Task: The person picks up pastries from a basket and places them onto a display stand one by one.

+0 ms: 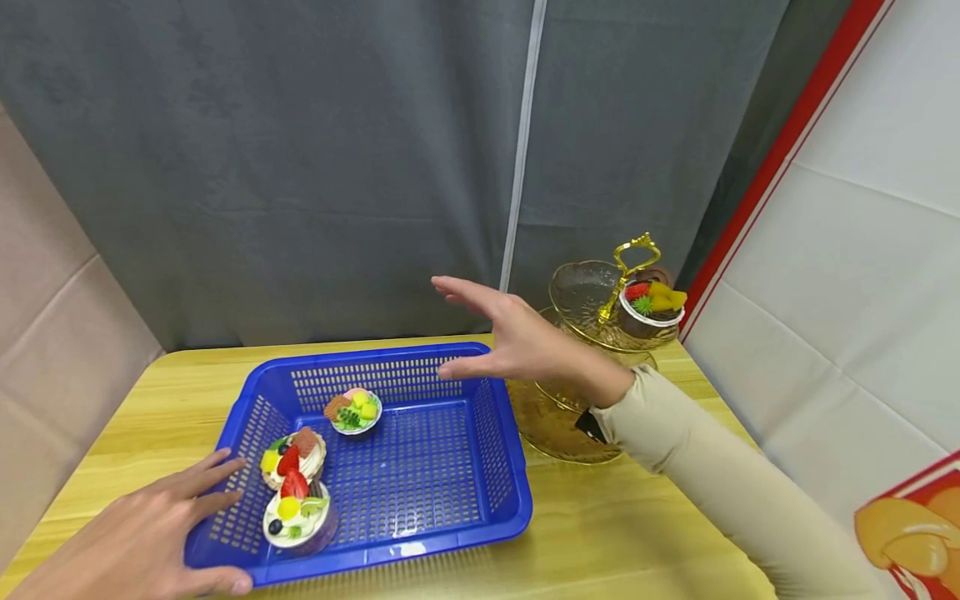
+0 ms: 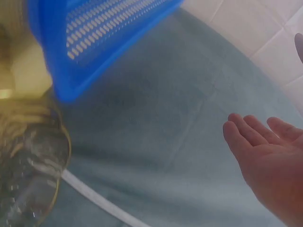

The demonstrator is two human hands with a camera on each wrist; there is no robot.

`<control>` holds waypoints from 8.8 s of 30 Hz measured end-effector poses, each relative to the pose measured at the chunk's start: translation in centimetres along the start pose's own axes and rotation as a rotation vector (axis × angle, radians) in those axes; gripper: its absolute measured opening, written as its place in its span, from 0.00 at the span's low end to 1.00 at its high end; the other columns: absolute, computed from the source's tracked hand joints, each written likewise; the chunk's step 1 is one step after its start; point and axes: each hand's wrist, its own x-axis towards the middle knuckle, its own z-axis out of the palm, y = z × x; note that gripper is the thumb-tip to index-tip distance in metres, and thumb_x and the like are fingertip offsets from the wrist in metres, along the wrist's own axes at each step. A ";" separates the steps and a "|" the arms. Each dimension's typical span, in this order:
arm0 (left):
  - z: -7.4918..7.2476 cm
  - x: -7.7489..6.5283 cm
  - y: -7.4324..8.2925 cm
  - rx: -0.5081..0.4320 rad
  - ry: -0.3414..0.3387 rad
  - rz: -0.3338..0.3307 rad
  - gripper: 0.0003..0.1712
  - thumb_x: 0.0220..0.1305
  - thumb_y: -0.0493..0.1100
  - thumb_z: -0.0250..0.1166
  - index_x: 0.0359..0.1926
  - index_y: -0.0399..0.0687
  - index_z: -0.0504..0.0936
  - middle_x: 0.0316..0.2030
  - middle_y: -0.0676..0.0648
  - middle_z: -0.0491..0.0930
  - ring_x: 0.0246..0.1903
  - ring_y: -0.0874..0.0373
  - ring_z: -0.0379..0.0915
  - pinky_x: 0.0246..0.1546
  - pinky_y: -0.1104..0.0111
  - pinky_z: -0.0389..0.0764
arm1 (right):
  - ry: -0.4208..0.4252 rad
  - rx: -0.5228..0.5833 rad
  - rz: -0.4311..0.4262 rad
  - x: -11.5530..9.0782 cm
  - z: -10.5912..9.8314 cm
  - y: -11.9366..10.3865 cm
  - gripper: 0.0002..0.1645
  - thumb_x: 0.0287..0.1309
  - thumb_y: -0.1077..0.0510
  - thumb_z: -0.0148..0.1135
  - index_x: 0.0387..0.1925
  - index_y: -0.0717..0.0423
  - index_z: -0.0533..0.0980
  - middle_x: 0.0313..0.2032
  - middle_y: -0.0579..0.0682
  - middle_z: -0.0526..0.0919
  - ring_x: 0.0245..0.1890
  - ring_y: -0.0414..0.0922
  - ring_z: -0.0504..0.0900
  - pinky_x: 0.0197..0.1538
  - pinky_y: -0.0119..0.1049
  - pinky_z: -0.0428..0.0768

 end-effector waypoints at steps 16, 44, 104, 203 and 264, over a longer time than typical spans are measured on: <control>-0.3 0.1 0.1 -0.005 -0.022 -0.015 0.46 0.42 0.79 0.68 0.48 0.47 0.88 0.62 0.37 0.74 0.60 0.32 0.69 0.47 0.37 0.77 | -0.155 0.148 0.096 3.5 5.2 0.9 0.54 0.50 0.47 0.76 0.75 0.49 0.59 0.71 0.48 0.66 0.69 0.47 0.69 0.66 0.44 0.71; -0.1 0.1 0.1 -0.002 -0.040 -0.041 0.47 0.41 0.80 0.67 0.49 0.48 0.87 0.63 0.37 0.73 0.61 0.32 0.69 0.46 0.37 0.77 | -0.328 0.085 0.215 7.0 13.3 2.9 0.56 0.48 0.45 0.78 0.74 0.54 0.61 0.71 0.50 0.67 0.68 0.49 0.69 0.66 0.33 0.68; 0.0 0.1 0.0 -0.007 0.001 -0.014 0.48 0.38 0.80 0.68 0.49 0.47 0.87 0.63 0.38 0.73 0.60 0.32 0.70 0.43 0.40 0.80 | -0.388 -0.212 0.187 8.9 19.6 4.0 0.44 0.44 0.53 0.81 0.63 0.57 0.73 0.48 0.46 0.82 0.43 0.36 0.76 0.49 0.22 0.71; 0.6 -0.2 -0.4 -0.043 -0.005 -0.039 0.45 0.40 0.77 0.71 0.49 0.46 0.87 0.63 0.38 0.72 0.59 0.33 0.70 0.41 0.39 0.79 | 0.263 -0.084 0.162 -7.2 -4.2 -0.2 0.46 0.45 0.59 0.81 0.67 0.57 0.71 0.58 0.54 0.77 0.55 0.49 0.80 0.55 0.38 0.79; 0.1 0.2 -0.4 -0.025 -0.116 -0.085 0.46 0.46 0.78 0.66 0.51 0.47 0.86 0.64 0.37 0.71 0.62 0.29 0.66 0.46 0.36 0.77 | 0.406 -0.737 0.146 -8.7 -7.2 2.5 0.38 0.47 0.40 0.76 0.50 0.65 0.79 0.41 0.60 0.81 0.44 0.56 0.76 0.41 0.51 0.76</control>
